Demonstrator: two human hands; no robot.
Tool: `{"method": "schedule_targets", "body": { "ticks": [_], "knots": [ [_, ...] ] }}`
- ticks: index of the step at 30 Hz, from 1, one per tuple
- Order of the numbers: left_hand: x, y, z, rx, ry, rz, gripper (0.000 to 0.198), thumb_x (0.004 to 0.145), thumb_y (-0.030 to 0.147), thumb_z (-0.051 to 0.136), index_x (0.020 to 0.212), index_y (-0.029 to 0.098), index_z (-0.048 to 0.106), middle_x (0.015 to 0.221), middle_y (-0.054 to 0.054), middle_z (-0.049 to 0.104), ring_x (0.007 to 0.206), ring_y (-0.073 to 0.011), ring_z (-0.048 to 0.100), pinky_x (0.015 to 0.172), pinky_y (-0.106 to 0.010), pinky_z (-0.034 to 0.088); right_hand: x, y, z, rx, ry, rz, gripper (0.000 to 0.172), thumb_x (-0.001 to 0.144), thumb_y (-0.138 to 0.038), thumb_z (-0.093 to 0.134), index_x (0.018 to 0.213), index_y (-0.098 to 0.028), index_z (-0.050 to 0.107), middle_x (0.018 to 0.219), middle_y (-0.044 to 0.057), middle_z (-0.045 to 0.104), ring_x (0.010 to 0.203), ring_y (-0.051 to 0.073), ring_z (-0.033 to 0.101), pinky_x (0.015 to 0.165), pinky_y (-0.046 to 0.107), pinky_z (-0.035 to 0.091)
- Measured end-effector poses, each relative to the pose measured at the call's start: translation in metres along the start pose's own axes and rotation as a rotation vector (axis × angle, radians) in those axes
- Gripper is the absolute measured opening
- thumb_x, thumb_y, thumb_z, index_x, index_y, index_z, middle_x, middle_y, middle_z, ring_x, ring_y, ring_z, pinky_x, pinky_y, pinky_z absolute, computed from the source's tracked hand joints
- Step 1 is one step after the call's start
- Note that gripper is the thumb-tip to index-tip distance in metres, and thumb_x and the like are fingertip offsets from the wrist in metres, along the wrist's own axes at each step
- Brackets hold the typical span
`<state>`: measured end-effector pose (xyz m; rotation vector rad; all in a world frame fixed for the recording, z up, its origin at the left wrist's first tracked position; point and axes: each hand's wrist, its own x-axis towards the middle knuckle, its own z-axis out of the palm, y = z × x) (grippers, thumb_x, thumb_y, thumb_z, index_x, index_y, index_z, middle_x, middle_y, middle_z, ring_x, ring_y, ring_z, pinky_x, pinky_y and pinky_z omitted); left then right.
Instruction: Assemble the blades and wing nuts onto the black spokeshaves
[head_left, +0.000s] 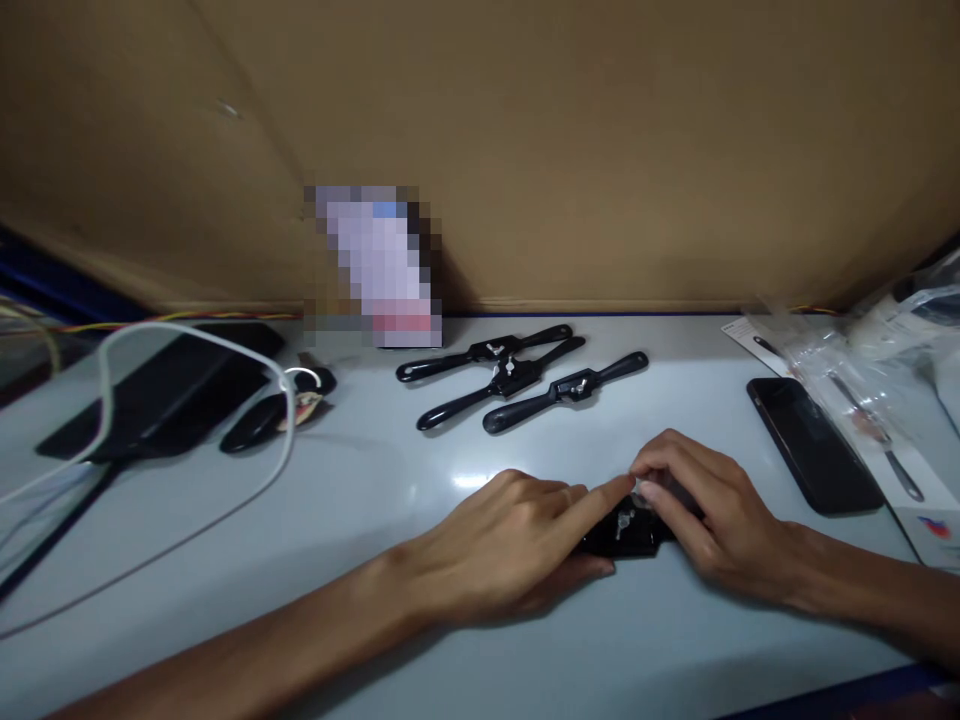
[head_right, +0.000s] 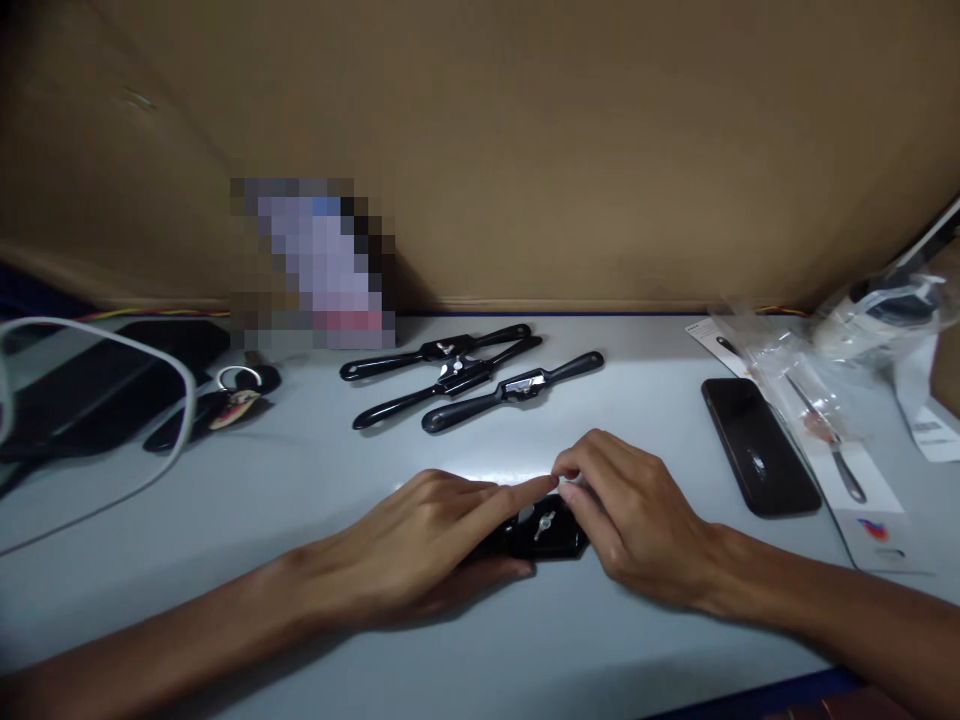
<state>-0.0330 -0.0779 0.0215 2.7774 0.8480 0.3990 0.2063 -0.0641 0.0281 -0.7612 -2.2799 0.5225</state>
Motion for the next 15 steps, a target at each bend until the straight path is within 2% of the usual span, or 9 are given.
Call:
{"method": "schedule_targets", "body": {
  "ticks": [2,4,7,10,12,13,15],
  "knots": [
    [0.0004,-0.0002,0.0005,0.013,0.002,0.011,0.053,0.104,0.032,0.053,0.147,0.019,0.025,0.086,-0.002,0.076,0.066,-0.0229,0.074,0.052,-0.029,0.047,-0.0002,-0.0017,-0.0012,-0.021,0.051,-0.097,0.011,0.099,-0.011,0.051,0.092,-0.019,0.055,0.085,0.004,0.06,0.076,0.016,0.056,0.068,0.03,0.048],
    [0.0002,-0.0005,0.0014,0.016,0.021,0.016,0.049,0.105,0.033,0.052,0.145,0.018,0.027,0.087,-0.003,0.076,0.065,-0.0232,0.074,0.052,-0.03,0.047,-0.0013,-0.0032,-0.0017,-0.08,0.066,-0.184,0.013,0.096,-0.011,0.055,0.084,-0.018,0.055,0.082,0.006,0.059,0.074,0.017,0.053,0.065,0.032,0.046],
    [-0.001,-0.001,0.0028,0.005,0.05,-0.001,0.037,0.104,0.033,0.052,0.134,0.017,0.036,0.082,-0.002,0.075,0.062,-0.0236,0.073,0.05,-0.031,0.047,-0.004,-0.0043,-0.0009,-0.222,0.017,-0.194,0.017,0.096,-0.018,0.06,0.079,-0.015,0.06,0.079,0.008,0.058,0.071,0.019,0.049,0.063,0.035,0.044],
    [-0.0017,-0.0015,0.0038,-0.018,0.049,-0.021,0.035,0.103,0.032,0.053,0.131,0.018,0.038,0.081,-0.002,0.074,0.061,-0.0238,0.073,0.049,-0.031,0.047,-0.0049,-0.004,-0.0007,-0.213,-0.05,-0.219,0.013,0.098,-0.019,0.058,0.094,-0.013,0.068,0.085,0.01,0.061,0.076,0.021,0.053,0.066,0.036,0.047],
    [-0.0019,-0.0018,0.0042,-0.034,0.038,-0.031,0.037,0.102,0.032,0.053,0.132,0.018,0.037,0.084,-0.002,0.075,0.063,-0.0241,0.074,0.05,-0.031,0.048,-0.0042,-0.0036,-0.0015,-0.136,-0.06,-0.269,0.021,0.097,-0.011,0.053,0.109,-0.015,0.069,0.093,0.01,0.063,0.081,0.021,0.055,0.069,0.035,0.048],
    [-0.002,-0.0018,0.0043,-0.037,0.034,-0.036,0.038,0.102,0.032,0.054,0.133,0.018,0.037,0.084,-0.002,0.075,0.064,-0.0243,0.074,0.05,-0.031,0.048,-0.0038,-0.0034,-0.0019,-0.111,-0.042,-0.267,0.023,0.097,-0.01,0.052,0.112,-0.015,0.068,0.094,0.01,0.064,0.081,0.02,0.055,0.069,0.035,0.048],
    [-0.0023,-0.0015,0.0044,-0.034,0.035,-0.036,0.039,0.102,0.033,0.054,0.134,0.017,0.037,0.084,-0.003,0.076,0.063,-0.0245,0.074,0.05,-0.031,0.048,-0.0029,-0.0036,-0.0015,-0.115,0.023,-0.201,0.012,0.098,-0.016,0.057,0.104,-0.013,0.066,0.087,0.009,0.062,0.076,0.019,0.054,0.066,0.034,0.046]
  ]
}}
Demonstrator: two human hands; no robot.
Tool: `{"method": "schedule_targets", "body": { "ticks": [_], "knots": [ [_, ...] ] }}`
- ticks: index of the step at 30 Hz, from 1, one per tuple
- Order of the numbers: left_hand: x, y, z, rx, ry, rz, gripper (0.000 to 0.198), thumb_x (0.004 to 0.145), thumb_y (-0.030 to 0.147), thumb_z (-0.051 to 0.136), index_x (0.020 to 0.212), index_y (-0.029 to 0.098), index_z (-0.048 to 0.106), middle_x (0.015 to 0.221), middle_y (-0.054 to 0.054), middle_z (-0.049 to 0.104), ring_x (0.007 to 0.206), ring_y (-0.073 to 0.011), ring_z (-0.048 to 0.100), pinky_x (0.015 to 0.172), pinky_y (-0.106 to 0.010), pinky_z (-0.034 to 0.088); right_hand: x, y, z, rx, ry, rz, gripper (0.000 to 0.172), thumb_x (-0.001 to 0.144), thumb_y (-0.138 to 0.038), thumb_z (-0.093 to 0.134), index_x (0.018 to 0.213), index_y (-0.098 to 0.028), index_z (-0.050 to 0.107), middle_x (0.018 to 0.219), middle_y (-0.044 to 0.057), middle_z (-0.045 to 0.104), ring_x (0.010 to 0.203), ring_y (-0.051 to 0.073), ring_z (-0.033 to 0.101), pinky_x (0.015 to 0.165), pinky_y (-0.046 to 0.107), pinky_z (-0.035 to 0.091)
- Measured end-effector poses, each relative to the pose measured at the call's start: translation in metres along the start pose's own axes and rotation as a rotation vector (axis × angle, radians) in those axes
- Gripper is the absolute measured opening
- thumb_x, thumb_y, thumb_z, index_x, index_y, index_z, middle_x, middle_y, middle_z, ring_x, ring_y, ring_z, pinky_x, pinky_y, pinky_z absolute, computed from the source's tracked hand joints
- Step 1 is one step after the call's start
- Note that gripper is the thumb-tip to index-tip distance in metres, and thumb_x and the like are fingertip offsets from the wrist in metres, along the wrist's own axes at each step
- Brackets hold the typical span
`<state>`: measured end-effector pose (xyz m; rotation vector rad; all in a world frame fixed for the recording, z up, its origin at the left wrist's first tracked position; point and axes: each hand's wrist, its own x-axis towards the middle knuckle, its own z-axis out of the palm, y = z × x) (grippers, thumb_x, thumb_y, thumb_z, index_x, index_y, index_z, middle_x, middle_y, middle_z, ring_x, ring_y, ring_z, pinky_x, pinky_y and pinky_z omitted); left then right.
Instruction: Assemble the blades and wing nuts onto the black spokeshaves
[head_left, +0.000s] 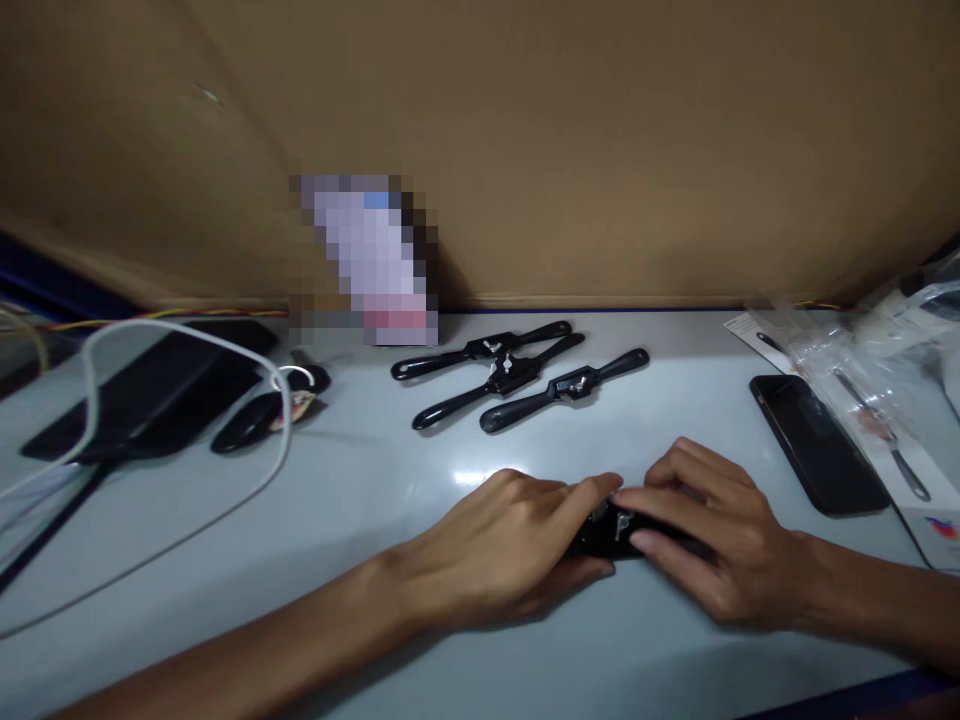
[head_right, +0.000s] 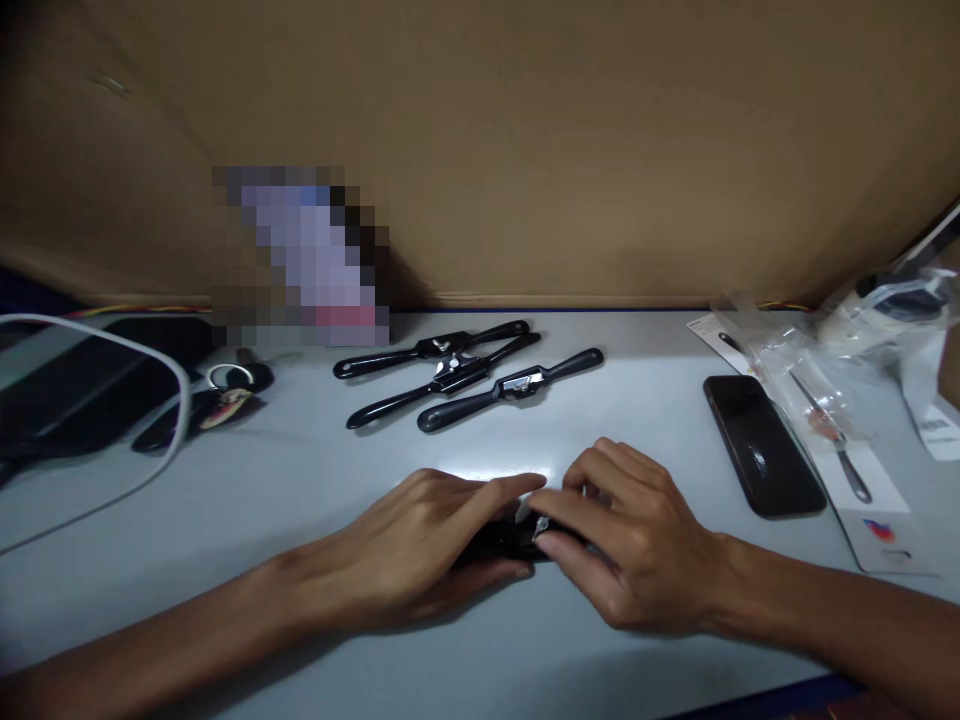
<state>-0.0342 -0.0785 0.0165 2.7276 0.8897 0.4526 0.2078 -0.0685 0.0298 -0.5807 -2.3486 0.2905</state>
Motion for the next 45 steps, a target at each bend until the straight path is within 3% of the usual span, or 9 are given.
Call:
{"method": "schedule_targets", "body": {
  "ticks": [5,14,22,27,31,36,40,42,45],
  "knots": [
    [0.001,0.001,0.0,0.0,0.009,-0.014,0.036,0.104,0.036,0.05,0.133,0.018,0.041,0.079,-0.002,0.075,0.06,-0.0234,0.073,0.048,-0.029,0.045,0.002,-0.005,0.009,-0.236,-0.028,0.071,0.036,0.101,-0.043,0.059,0.074,-0.019,0.057,0.069,0.003,0.055,0.065,0.018,0.045,0.059,0.035,0.036],
    [0.002,0.003,-0.001,-0.006,-0.02,-0.086,0.04,0.097,0.031,0.061,0.131,0.018,0.043,0.081,-0.002,0.076,0.064,-0.0248,0.074,0.051,-0.029,0.046,0.004,-0.009,0.011,-0.377,-0.148,-0.019,0.028,0.104,-0.019,0.046,0.085,-0.015,0.065,0.076,0.006,0.062,0.074,0.022,0.05,0.069,0.036,0.038],
    [0.001,0.005,0.001,0.091,0.036,-0.196,0.023,0.1,0.041,0.061,0.108,0.02,0.056,0.087,-0.006,0.075,0.075,-0.0266,0.075,0.059,-0.031,0.052,0.007,0.016,0.007,-0.316,-0.115,0.121,0.023,0.107,-0.019,0.044,0.094,-0.016,0.063,0.086,0.008,0.066,0.078,0.022,0.055,0.071,0.036,0.045],
    [0.005,0.004,0.0,0.125,0.014,-0.273,0.028,0.097,0.037,0.063,0.118,0.019,0.057,0.094,-0.008,0.073,0.074,-0.0268,0.073,0.059,-0.032,0.052,0.007,0.034,0.004,-0.329,-0.075,0.207,0.018,0.103,-0.017,0.05,0.102,-0.016,0.068,0.091,0.009,0.066,0.087,0.024,0.057,0.077,0.039,0.048],
    [0.005,0.003,-0.001,0.106,0.029,-0.26,0.044,0.097,0.032,0.063,0.136,0.018,0.049,0.099,-0.009,0.073,0.08,-0.0287,0.074,0.062,-0.035,0.055,0.008,0.025,0.006,-0.176,-0.035,0.215,0.022,0.101,-0.019,0.056,0.121,-0.017,0.065,0.107,0.011,0.067,0.101,0.026,0.056,0.088,0.044,0.049],
    [0.002,0.001,0.002,0.051,0.029,-0.16,0.04,0.098,0.03,0.063,0.134,0.019,0.05,0.1,-0.008,0.074,0.082,-0.0281,0.075,0.064,-0.035,0.056,0.015,0.011,0.007,0.131,-0.186,0.399,0.006,0.094,-0.013,0.064,0.092,-0.019,0.063,0.088,0.003,0.065,0.086,0.02,0.057,0.079,0.035,0.048],
    [0.002,0.0,0.003,0.03,0.037,-0.158,0.053,0.097,0.03,0.063,0.145,0.02,0.041,0.096,-0.006,0.075,0.079,-0.0261,0.074,0.063,-0.033,0.055,0.02,0.021,0.001,0.389,-0.106,0.608,0.009,0.095,-0.02,0.06,0.086,-0.02,0.058,0.079,-0.001,0.062,0.073,0.015,0.057,0.067,0.028,0.047],
    [0.002,0.002,0.002,0.057,0.038,-0.206,0.055,0.097,0.029,0.063,0.146,0.018,0.041,0.096,-0.006,0.075,0.079,-0.0261,0.074,0.063,-0.033,0.055,0.02,0.032,-0.002,0.316,-0.027,0.614,0.012,0.096,-0.025,0.059,0.085,-0.02,0.057,0.078,-0.001,0.062,0.07,0.015,0.058,0.065,0.027,0.047],
    [0.004,0.003,0.0,0.131,0.043,-0.235,0.032,0.098,0.027,0.062,0.128,0.018,0.055,0.098,-0.007,0.074,0.085,-0.0269,0.071,0.062,-0.034,0.054,0.018,0.05,-0.006,0.076,0.024,0.574,0.009,0.096,-0.024,0.058,0.087,-0.02,0.06,0.077,-0.001,0.065,0.069,0.016,0.061,0.065,0.028,0.047]
  ]
}}
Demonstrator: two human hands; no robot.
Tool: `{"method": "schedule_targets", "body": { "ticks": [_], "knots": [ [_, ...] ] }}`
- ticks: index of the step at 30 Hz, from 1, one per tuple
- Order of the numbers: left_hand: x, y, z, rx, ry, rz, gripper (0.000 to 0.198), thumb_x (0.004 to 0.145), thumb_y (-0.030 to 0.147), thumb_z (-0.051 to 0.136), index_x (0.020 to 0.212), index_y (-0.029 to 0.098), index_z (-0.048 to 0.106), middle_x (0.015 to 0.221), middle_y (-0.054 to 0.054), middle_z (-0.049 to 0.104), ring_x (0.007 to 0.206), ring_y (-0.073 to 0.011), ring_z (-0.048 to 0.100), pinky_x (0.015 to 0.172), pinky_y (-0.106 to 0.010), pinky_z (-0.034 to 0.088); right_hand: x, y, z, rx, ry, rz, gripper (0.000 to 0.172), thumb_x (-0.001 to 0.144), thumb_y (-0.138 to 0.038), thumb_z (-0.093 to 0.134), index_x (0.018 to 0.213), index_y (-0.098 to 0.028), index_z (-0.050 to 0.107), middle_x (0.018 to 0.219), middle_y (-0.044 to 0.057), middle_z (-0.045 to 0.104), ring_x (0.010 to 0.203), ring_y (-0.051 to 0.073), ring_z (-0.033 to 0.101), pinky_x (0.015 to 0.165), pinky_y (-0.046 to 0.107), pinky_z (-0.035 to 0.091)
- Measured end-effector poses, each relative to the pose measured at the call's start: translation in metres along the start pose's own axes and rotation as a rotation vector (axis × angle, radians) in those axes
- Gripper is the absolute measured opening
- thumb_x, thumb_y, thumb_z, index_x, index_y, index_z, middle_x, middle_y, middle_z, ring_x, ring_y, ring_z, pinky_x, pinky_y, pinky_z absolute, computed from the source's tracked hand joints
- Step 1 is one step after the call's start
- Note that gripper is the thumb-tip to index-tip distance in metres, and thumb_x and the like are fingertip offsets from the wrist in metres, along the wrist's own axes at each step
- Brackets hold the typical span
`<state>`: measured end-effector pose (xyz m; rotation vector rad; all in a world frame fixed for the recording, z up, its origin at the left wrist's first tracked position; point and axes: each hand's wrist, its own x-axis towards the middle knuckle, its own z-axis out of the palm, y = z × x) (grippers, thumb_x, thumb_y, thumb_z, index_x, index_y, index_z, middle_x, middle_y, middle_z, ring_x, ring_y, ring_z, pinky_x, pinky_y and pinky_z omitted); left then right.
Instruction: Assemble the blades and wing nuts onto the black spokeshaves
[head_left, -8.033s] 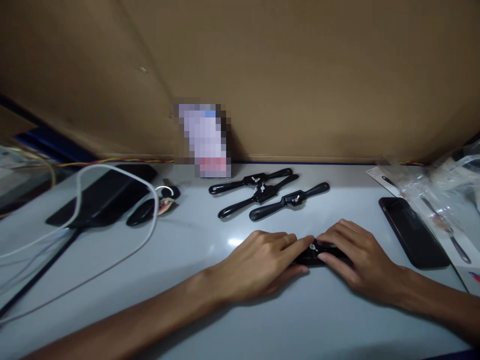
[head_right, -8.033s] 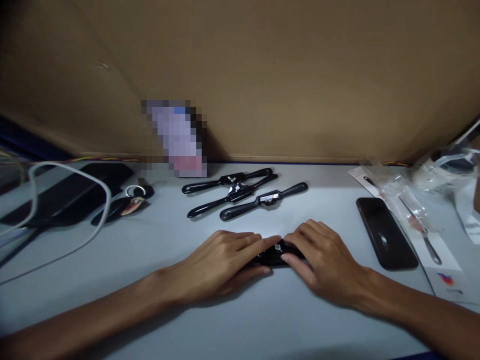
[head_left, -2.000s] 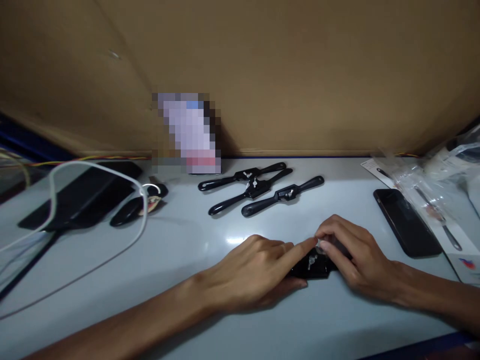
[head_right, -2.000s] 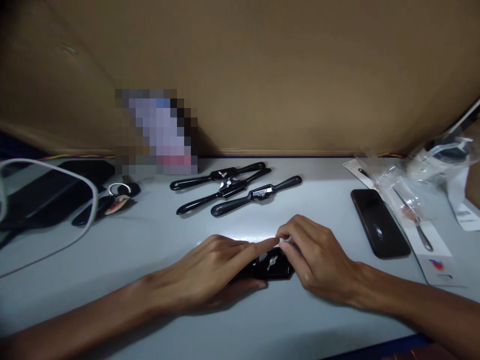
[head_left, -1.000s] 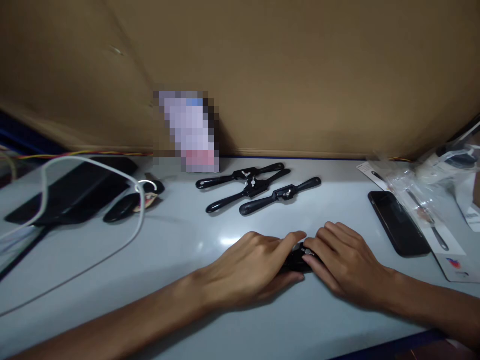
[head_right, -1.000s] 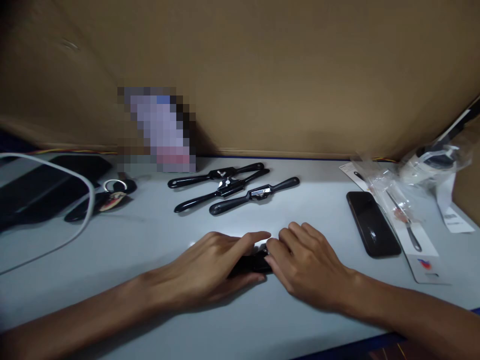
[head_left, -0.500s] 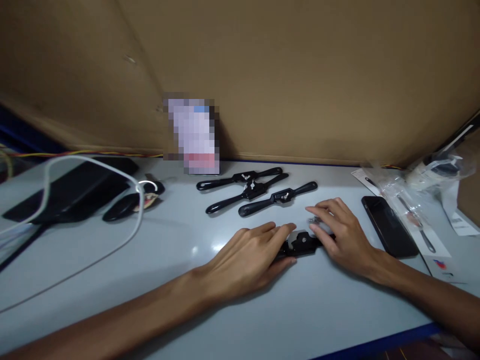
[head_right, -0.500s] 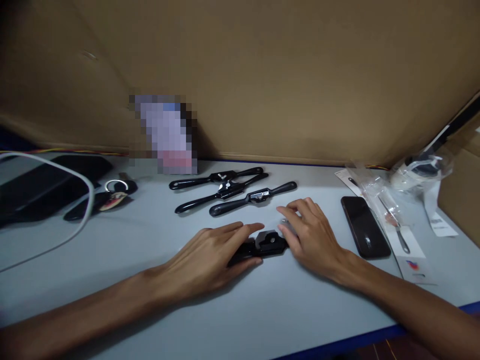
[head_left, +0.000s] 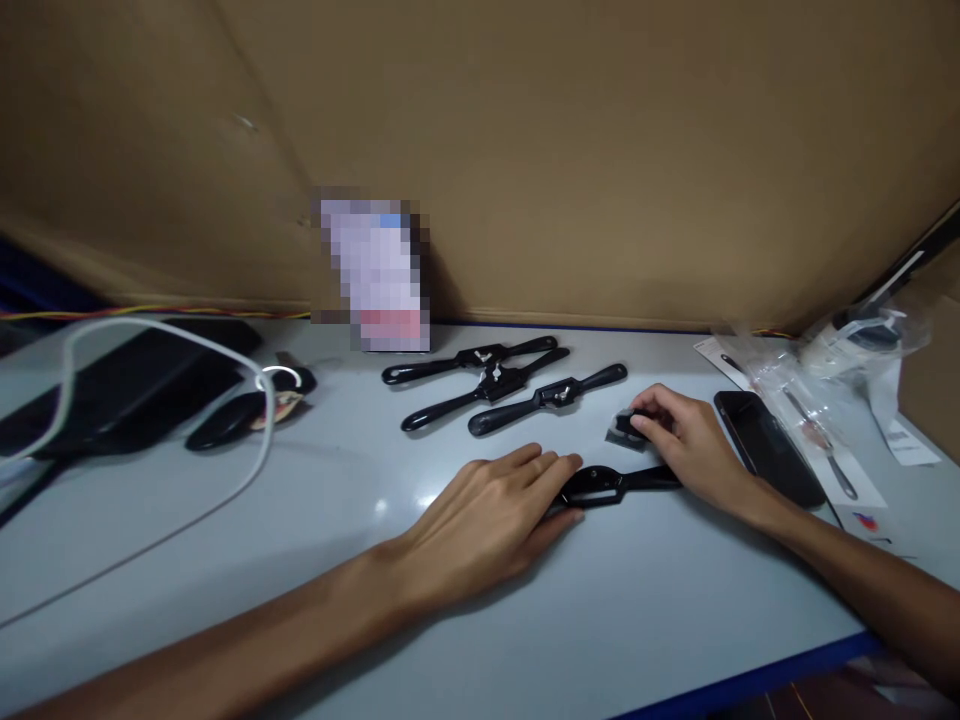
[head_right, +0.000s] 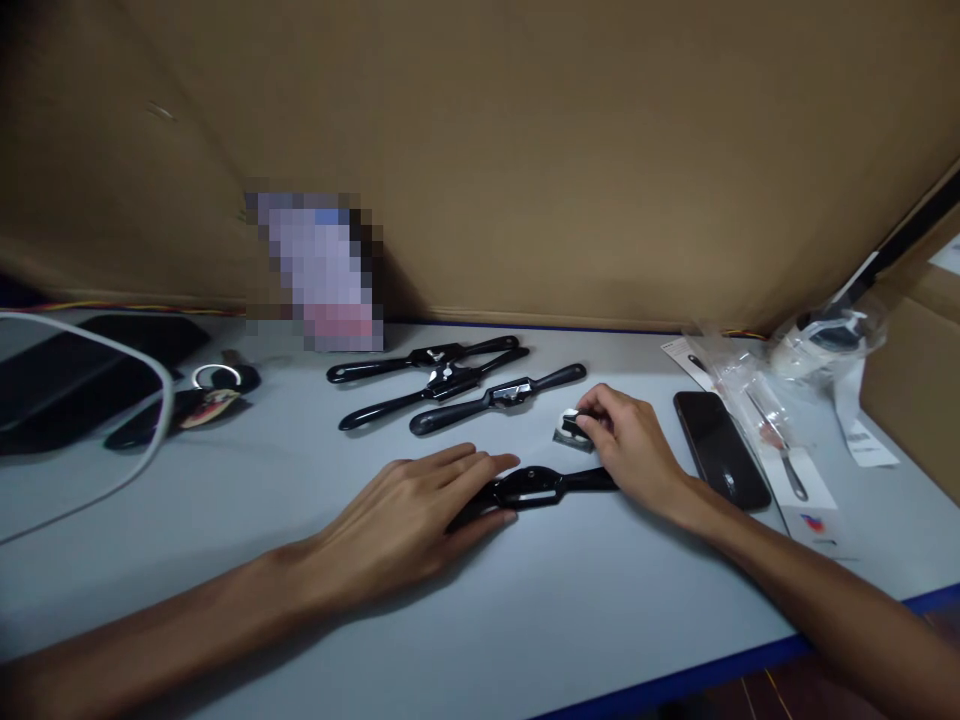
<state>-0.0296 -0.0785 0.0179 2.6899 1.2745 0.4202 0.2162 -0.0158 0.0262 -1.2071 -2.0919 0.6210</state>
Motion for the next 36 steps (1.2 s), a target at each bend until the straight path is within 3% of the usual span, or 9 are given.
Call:
{"method": "schedule_targets", "body": {
  "ticks": [2,5,9,12,16,19,25,29,36],
  "knots": [
    [0.002,0.0,-0.001,0.033,0.041,0.01,0.021,0.098,0.026,0.062,0.117,0.018,0.061,0.1,-0.007,0.074,0.088,-0.0273,0.069,0.062,-0.035,0.054,0.004,0.01,-0.002,-0.067,0.014,-0.013,0.008,0.096,-0.022,0.057,0.092,-0.02,0.063,0.08,0.001,0.069,0.072,0.018,0.064,0.068,0.03,0.05],
    [0.004,-0.001,0.0,0.066,0.141,0.048,0.018,0.099,0.024,0.06,0.116,0.016,0.063,0.103,-0.008,0.074,0.095,-0.0291,0.065,0.073,-0.041,0.057,0.009,0.02,-0.003,-0.151,0.047,-0.043,0.017,0.096,-0.017,0.052,0.103,-0.019,0.068,0.097,0.009,0.074,0.089,0.026,0.068,0.083,0.041,0.053],
    [0.007,-0.007,0.006,0.096,0.25,0.069,0.036,0.102,0.031,0.057,0.13,0.009,0.059,0.133,-0.018,0.066,0.128,-0.0355,0.055,0.102,-0.053,0.05,0.006,0.017,-0.002,-0.252,0.086,-0.112,0.03,0.097,-0.015,0.048,0.121,-0.013,0.067,0.116,0.018,0.07,0.111,0.034,0.062,0.099,0.056,0.048],
    [0.008,-0.013,0.013,0.142,0.253,-0.027,0.054,0.105,0.04,0.052,0.144,0.003,0.052,0.151,-0.023,0.054,0.144,-0.0388,0.043,0.114,-0.058,0.04,-0.01,-0.003,0.002,-0.292,0.065,-0.281,0.029,0.101,-0.017,0.048,0.124,-0.013,0.066,0.119,0.017,0.069,0.113,0.03,0.061,0.1,0.053,0.052],
    [0.007,-0.018,0.017,0.15,0.204,-0.091,0.06,0.107,0.044,0.045,0.15,0.002,0.047,0.151,-0.023,0.054,0.141,-0.0385,0.047,0.113,-0.056,0.041,-0.038,-0.03,0.012,-0.387,-0.111,-0.635,0.031,0.106,-0.02,0.046,0.128,-0.009,0.065,0.125,0.016,0.071,0.12,0.027,0.062,0.102,0.046,0.056],
    [0.008,-0.019,0.014,0.147,0.202,-0.112,0.058,0.108,0.043,0.042,0.151,0.003,0.046,0.146,-0.021,0.059,0.128,-0.0373,0.054,0.103,-0.054,0.049,-0.047,-0.034,0.018,-0.496,-0.223,-0.651,0.043,0.109,-0.03,0.041,0.138,-0.005,0.06,0.143,0.016,0.064,0.134,0.028,0.058,0.11,0.046,0.054],
    [0.009,-0.021,0.01,0.315,0.21,-0.11,0.056,0.108,0.045,0.039,0.143,0.003,0.054,0.127,-0.021,0.065,0.11,-0.037,0.059,0.089,-0.051,0.054,-0.04,-0.019,0.015,-0.767,-0.14,-0.542,0.04,0.107,-0.025,0.046,0.129,0.0,0.067,0.131,0.024,0.069,0.122,0.033,0.068,0.104,0.046,0.058],
    [0.008,-0.022,0.011,0.335,0.222,-0.061,0.044,0.106,0.031,0.04,0.138,0.005,0.056,0.112,-0.019,0.065,0.098,-0.0331,0.062,0.082,-0.047,0.055,-0.034,-0.013,0.011,-0.859,-0.138,-0.359,0.04,0.105,-0.028,0.051,0.128,0.0,0.068,0.126,0.026,0.071,0.119,0.036,0.07,0.096,0.047,0.062],
    [0.003,-0.016,0.009,0.236,0.238,0.077,0.046,0.096,0.007,0.038,0.141,0.005,0.048,0.101,-0.014,0.065,0.087,-0.0291,0.061,0.074,-0.043,0.055,-0.022,0.011,0.015,-0.681,-0.205,-0.132,0.067,0.103,-0.045,0.054,0.153,-0.001,0.044,0.159,0.03,0.038,0.151,0.04,0.034,0.122,0.054,0.039]
  ]
}}
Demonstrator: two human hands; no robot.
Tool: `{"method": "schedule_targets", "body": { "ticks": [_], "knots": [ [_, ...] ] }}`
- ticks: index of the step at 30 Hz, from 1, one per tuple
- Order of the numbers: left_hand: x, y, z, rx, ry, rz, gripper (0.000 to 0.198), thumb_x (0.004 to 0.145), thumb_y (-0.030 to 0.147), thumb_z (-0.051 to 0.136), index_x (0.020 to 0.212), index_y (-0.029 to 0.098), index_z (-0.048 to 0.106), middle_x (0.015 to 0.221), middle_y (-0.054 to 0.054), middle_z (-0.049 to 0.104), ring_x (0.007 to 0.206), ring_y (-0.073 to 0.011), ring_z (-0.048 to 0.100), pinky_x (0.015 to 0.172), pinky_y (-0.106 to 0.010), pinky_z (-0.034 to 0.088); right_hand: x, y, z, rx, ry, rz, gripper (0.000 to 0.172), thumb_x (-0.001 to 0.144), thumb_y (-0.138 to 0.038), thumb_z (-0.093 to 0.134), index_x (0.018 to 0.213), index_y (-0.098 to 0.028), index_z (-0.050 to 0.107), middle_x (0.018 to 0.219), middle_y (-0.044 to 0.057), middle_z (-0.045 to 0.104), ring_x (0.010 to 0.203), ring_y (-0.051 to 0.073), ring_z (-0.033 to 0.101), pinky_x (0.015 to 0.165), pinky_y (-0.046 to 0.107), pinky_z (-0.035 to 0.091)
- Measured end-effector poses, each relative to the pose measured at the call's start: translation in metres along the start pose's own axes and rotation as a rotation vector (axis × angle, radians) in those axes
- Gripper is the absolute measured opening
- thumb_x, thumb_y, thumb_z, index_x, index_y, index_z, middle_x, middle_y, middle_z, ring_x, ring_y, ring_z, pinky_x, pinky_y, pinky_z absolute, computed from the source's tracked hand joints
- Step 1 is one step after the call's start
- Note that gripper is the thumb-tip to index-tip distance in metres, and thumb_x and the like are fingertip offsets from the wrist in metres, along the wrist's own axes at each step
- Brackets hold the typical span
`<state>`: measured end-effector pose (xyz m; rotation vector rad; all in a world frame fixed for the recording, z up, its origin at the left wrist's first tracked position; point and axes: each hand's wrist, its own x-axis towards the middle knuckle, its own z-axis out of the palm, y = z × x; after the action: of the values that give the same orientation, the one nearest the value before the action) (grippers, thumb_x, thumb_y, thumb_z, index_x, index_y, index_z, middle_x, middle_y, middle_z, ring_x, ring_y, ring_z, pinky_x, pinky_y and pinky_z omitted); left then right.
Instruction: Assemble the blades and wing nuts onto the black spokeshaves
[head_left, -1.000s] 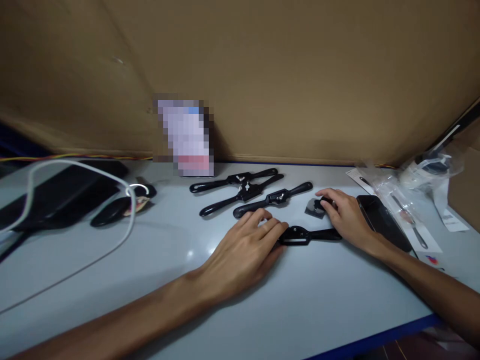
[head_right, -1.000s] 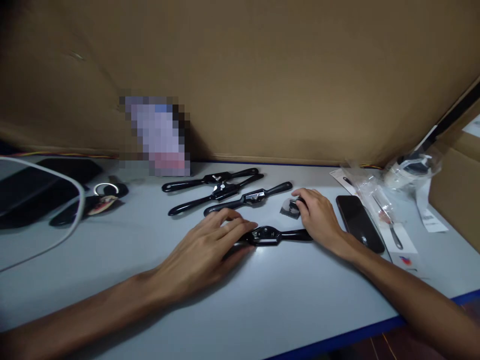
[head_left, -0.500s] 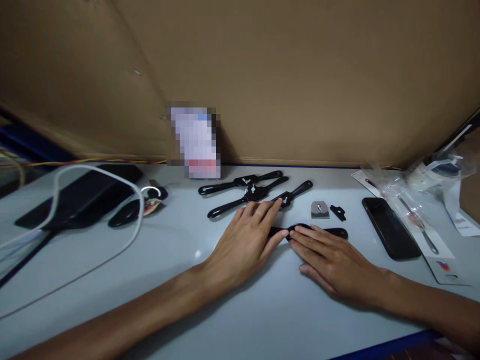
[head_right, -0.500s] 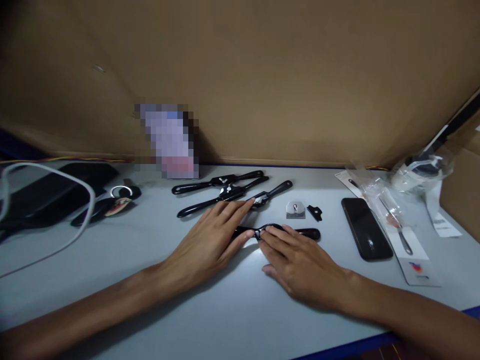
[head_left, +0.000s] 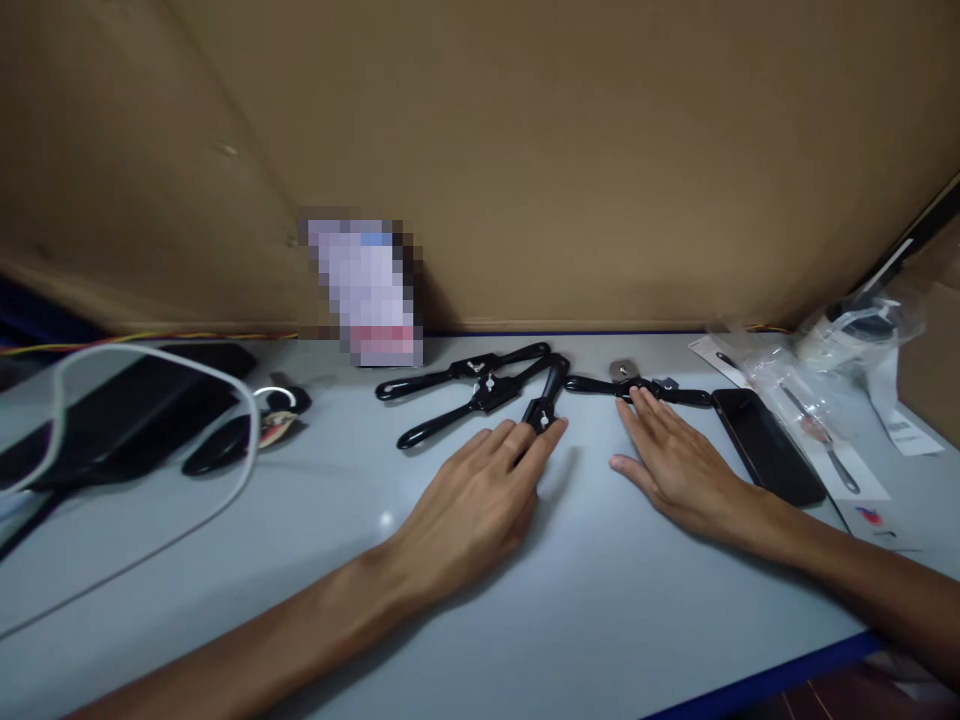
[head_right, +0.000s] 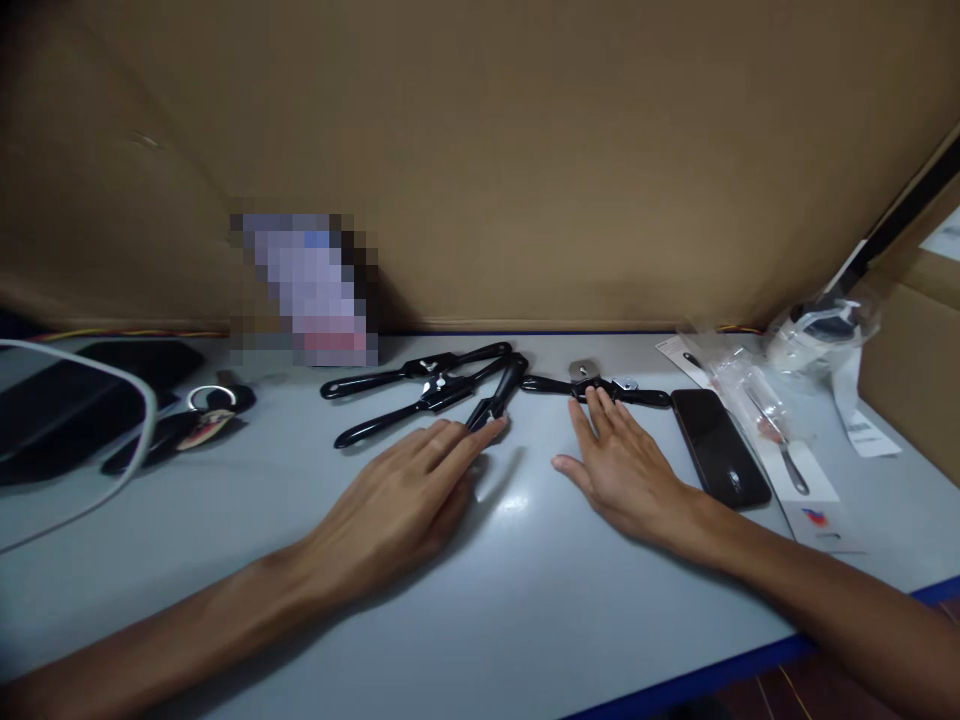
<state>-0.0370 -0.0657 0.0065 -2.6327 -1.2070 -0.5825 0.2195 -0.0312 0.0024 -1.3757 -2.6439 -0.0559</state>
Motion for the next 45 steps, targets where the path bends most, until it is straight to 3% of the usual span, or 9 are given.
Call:
{"method": "schedule_targets", "body": {
  "ticks": [5,8,11,15,19,22,25,30,45],
  "knots": [
    [-0.001,0.016,-0.009,-0.139,-0.031,0.205,0.047,0.088,0.005,0.044,0.135,0.01,0.05,0.097,-0.011,0.066,0.084,-0.0276,0.063,0.072,-0.042,0.054,0.004,0.013,0.008,0.25,0.07,-0.003,0.057,0.104,-0.03,0.041,0.157,-0.007,0.038,0.163,0.024,0.035,0.155,0.035,0.027,0.125,0.058,0.032],
    [-0.002,0.022,-0.011,-0.231,-0.064,0.268,0.055,0.084,0.003,0.045,0.139,0.011,0.046,0.102,-0.011,0.065,0.083,-0.0253,0.062,0.072,-0.039,0.054,0.007,0.018,0.0,0.516,0.187,0.057,0.048,0.103,-0.023,0.038,0.149,-0.016,0.048,0.152,0.017,0.055,0.145,0.03,0.049,0.117,0.055,0.044],
    [-0.001,0.021,-0.01,-0.272,-0.06,0.101,0.056,0.082,0.001,0.043,0.137,0.013,0.047,0.112,-0.013,0.063,0.088,-0.0249,0.061,0.075,-0.039,0.055,0.009,0.014,-0.012,0.698,0.344,0.13,0.034,0.105,-0.026,0.041,0.131,-0.022,0.063,0.132,0.01,0.07,0.125,0.025,0.065,0.107,0.049,0.053],
    [0.001,0.018,-0.008,-0.224,-0.154,-0.084,0.03,0.094,0.007,0.043,0.118,0.015,0.059,0.103,-0.011,0.063,0.089,-0.0273,0.061,0.077,-0.044,0.055,0.001,-0.008,-0.022,0.658,0.359,-0.084,0.021,0.104,-0.019,0.049,0.112,-0.021,0.069,0.116,0.009,0.074,0.116,0.023,0.065,0.1,0.045,0.053],
    [0.003,0.018,-0.009,-0.215,-0.217,-0.019,0.017,0.1,0.014,0.047,0.11,0.017,0.061,0.095,-0.007,0.065,0.078,-0.0257,0.064,0.068,-0.041,0.055,-0.011,-0.028,-0.025,0.56,0.286,-0.256,0.017,0.101,-0.012,0.051,0.102,-0.018,0.067,0.095,0.007,0.072,0.095,0.022,0.061,0.085,0.041,0.053],
    [0.003,0.019,-0.01,-0.231,-0.214,0.031,0.01,0.101,0.019,0.051,0.104,0.017,0.06,0.087,-0.005,0.067,0.072,-0.0256,0.065,0.064,-0.039,0.054,-0.017,-0.033,-0.026,0.464,0.275,-0.239,0.01,0.101,-0.018,0.054,0.096,-0.017,0.062,0.089,0.007,0.067,0.085,0.022,0.055,0.076,0.04,0.049],
    [0.001,0.019,-0.011,-0.25,-0.21,0.044,0.012,0.101,0.021,0.052,0.11,0.016,0.058,0.079,-0.004,0.069,0.065,-0.0256,0.066,0.059,-0.038,0.052,-0.018,-0.032,-0.027,0.341,0.256,-0.189,0.019,0.101,-0.031,0.057,0.087,-0.017,0.058,0.086,0.008,0.061,0.081,0.023,0.05,0.071,0.04,0.045],
    [-0.003,0.023,-0.012,-0.275,-0.135,0.053,0.024,0.1,0.02,0.046,0.124,0.015,0.049,0.073,-0.002,0.071,0.054,-0.0248,0.066,0.049,-0.035,0.048,-0.018,-0.031,-0.023,0.276,0.18,-0.244,0.03,0.101,-0.04,0.059,0.086,-0.015,0.063,0.099,0.014,0.062,0.092,0.028,0.054,0.076,0.045,0.05],
    [-0.007,0.037,-0.016,-0.342,-0.067,0.037,0.024,0.095,0.013,0.043,0.119,0.015,0.048,0.074,-0.005,0.072,0.055,-0.023,0.067,0.052,-0.037,0.056,-0.02,-0.038,-0.023,0.313,0.165,-0.204,0.015,0.094,-0.022,0.055,0.082,-0.016,0.061,0.104,0.017,0.065,0.097,0.031,0.061,0.079,0.048,0.057]
  ]
}}
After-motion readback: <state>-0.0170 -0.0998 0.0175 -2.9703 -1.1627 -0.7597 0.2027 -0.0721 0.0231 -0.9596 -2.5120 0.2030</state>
